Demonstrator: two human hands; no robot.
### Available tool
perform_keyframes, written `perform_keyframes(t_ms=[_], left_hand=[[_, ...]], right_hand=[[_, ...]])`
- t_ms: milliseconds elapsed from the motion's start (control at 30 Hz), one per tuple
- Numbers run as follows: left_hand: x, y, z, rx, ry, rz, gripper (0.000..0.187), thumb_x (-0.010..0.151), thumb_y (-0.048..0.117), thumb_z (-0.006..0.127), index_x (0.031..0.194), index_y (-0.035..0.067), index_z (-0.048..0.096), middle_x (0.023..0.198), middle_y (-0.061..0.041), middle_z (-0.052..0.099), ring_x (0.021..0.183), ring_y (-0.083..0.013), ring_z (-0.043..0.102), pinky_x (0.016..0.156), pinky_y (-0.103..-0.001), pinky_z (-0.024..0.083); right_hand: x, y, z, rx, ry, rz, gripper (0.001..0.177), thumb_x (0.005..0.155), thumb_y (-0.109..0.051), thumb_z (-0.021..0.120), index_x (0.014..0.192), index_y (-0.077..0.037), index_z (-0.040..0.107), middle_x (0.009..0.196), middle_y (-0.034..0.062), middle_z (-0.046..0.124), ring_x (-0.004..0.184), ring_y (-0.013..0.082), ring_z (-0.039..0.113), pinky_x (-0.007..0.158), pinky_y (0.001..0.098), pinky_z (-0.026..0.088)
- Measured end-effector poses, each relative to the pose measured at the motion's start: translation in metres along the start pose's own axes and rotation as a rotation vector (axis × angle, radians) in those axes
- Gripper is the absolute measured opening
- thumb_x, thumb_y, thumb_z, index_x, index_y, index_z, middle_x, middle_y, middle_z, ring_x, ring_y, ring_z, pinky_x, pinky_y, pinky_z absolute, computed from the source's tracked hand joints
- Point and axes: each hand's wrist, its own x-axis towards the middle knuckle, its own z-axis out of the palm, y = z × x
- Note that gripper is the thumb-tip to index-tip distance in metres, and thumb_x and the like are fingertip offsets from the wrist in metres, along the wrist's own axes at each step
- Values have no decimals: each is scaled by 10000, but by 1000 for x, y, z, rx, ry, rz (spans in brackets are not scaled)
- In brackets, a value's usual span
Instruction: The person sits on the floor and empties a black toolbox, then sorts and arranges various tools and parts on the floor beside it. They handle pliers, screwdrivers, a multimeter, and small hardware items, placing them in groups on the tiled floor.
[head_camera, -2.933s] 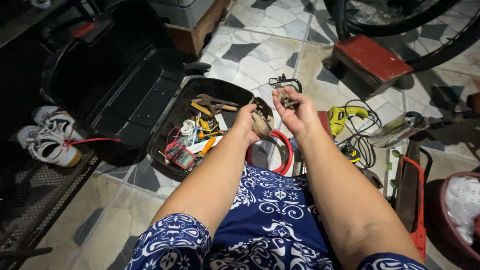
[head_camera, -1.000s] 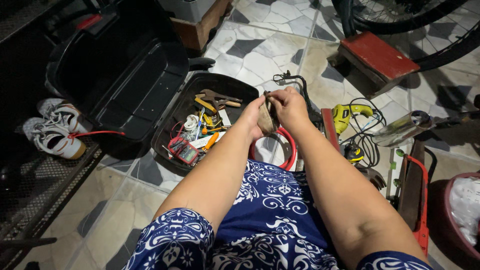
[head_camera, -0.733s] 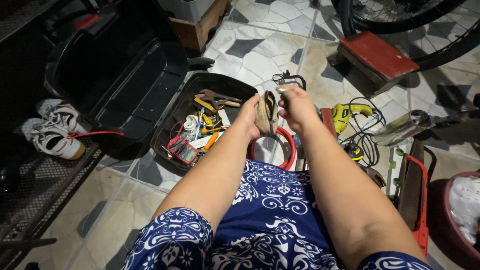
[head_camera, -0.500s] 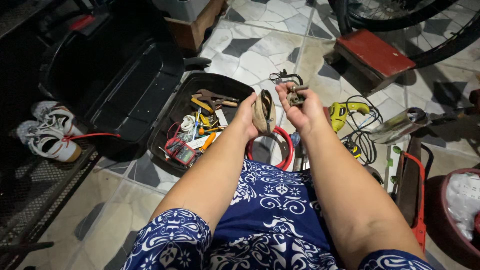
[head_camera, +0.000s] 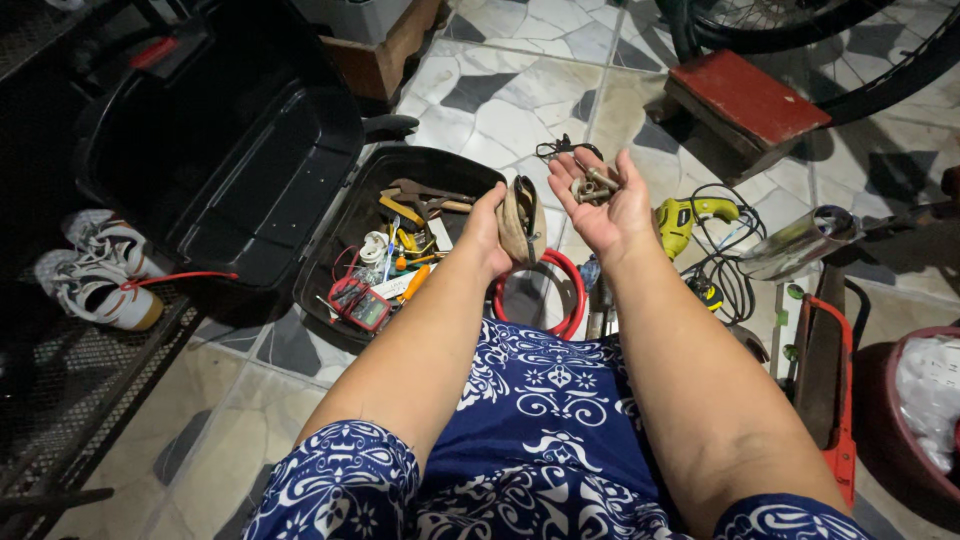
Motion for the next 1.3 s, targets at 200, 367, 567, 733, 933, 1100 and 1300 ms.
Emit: perform_keyframes(t_ms=[200,367,567,733,933,1100,1300], left_hand=[[8,2,-6,-17,-7,30,498,953,593,516,1027,143,717,1008,-104,720,917,-327,662,820,-588,538],[8,5,-11,-26,-5,84,500,939,600,524,1061,149,704,1016,-110,714,918,-325,663,809,-565,545],[-1,14,-13,-63,26,111,435,935,584,560,1028,175,674,966,-85,682,890,-317,650,759,-529,544],[-22,18,-4,-68,-2,140,427,983,514,502,1068,144,698,967,-93,717,886,-306,674,776,-503,571],[-47,26,27,32,-5,88,449,1018,498,453,1080,125,696,1015,-84,720,936,-285,678,843,-489,572],[-53,31,47,112,95,55,469,985,530,422,1056,154,693,1013,-58,713,928,-275,657,820,-518,538],[-40,30,66,87,95,76,492,968,543,449,1074,134,701,1053,-81,713,967,-299,662,842,-540,544]], right_hand=[[27,-7,-34,-55,-42,16,266,1072,-248,609,1149,6,616,1051,152,677,963,297,682,837,397,619],[47,-18,-61,-66,39,27,126,1015,-176,627,1026,-52,607,807,33,588,685,148,551,484,221,387],[69,-33,-84,100,-79,7,94,1008,-130,648,990,-75,575,764,5,530,631,109,474,427,224,304],[71,-36,-98,229,-29,-114,133,989,-166,633,1026,-51,578,762,27,536,615,133,478,425,236,307],[69,-41,-113,347,107,-103,136,984,-195,628,1019,-72,580,751,27,530,612,149,497,438,244,326],[51,-57,-135,213,187,-116,149,1010,-174,688,998,-58,595,779,46,539,664,166,524,463,253,341],[-17,-77,-128,338,397,-143,506,994,-450,497,1025,40,620,922,188,600,864,320,589,739,447,552]])
